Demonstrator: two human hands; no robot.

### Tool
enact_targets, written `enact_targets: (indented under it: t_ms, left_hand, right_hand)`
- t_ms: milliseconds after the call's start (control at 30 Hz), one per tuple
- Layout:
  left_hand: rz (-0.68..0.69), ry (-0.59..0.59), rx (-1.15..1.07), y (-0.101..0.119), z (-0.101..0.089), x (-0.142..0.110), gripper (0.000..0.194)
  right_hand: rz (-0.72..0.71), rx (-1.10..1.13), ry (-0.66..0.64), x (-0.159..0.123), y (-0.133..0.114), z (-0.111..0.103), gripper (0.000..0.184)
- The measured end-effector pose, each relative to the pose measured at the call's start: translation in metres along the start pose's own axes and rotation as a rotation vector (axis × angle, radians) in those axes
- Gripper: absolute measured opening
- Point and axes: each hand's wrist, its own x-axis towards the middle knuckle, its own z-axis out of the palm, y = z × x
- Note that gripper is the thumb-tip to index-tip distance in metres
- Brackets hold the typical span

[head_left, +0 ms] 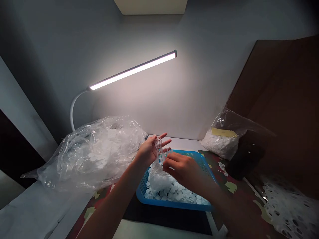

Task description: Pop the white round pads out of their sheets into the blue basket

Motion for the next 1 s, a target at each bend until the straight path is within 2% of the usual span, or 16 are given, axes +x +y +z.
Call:
enact_targets:
  t_ms: [133, 267, 367, 500, 600, 800, 867, 933, 1000]
  left_hand:
    - [-0.008, 0.004, 0.000, 0.001, -0.002, 0.002, 0.021]
    - [0.026, -0.129, 0.094, -0.002, -0.005, 0.002, 0.008]
    - [0.038, -0.197, 0.265, -0.003, -0.004, 0.000, 0.018]
    - [0.092, -0.104, 0.628, -0.001, -0.004, -0.002, 0.027]
    - [0.161, -0.037, 0.889, 0.001, -0.008, 0.002, 0.036]
    - [0.274, 0.076, 1.062, 0.000, -0.022, 0.011, 0.049]
    - [0.232, 0.028, 1.089, 0.000, -0.022, 0.009, 0.056]
    - [0.149, -0.100, 1.063, 0.001, -0.019, 0.004, 0.061]
    - [0.111, -0.248, 1.034, 0.001, -0.014, -0.001, 0.058]
  right_hand:
    - [-0.020, -0.011, -0.013, -0.001, 0.000, -0.003, 0.015]
    - [0.041, 0.137, 0.086, -0.002, 0.004, -0.010, 0.010]
    - [0.151, 0.301, 0.164, -0.002, 0.010, -0.013, 0.005]
    - [0.305, 0.315, 0.194, -0.003, 0.016, -0.017, 0.002]
    - [0.347, 0.316, 0.187, -0.002, 0.020, -0.020, 0.005]
    - [0.447, 0.433, 0.187, 0.000, 0.027, -0.022, 0.011]
    - [0.486, 0.465, 0.206, -0.001, 0.029, -0.021, 0.013]
    - [0.510, 0.488, 0.211, -0.002, 0.030, -0.021, 0.014]
    - [0.521, 0.499, 0.209, -0.002, 0.031, -0.022, 0.014]
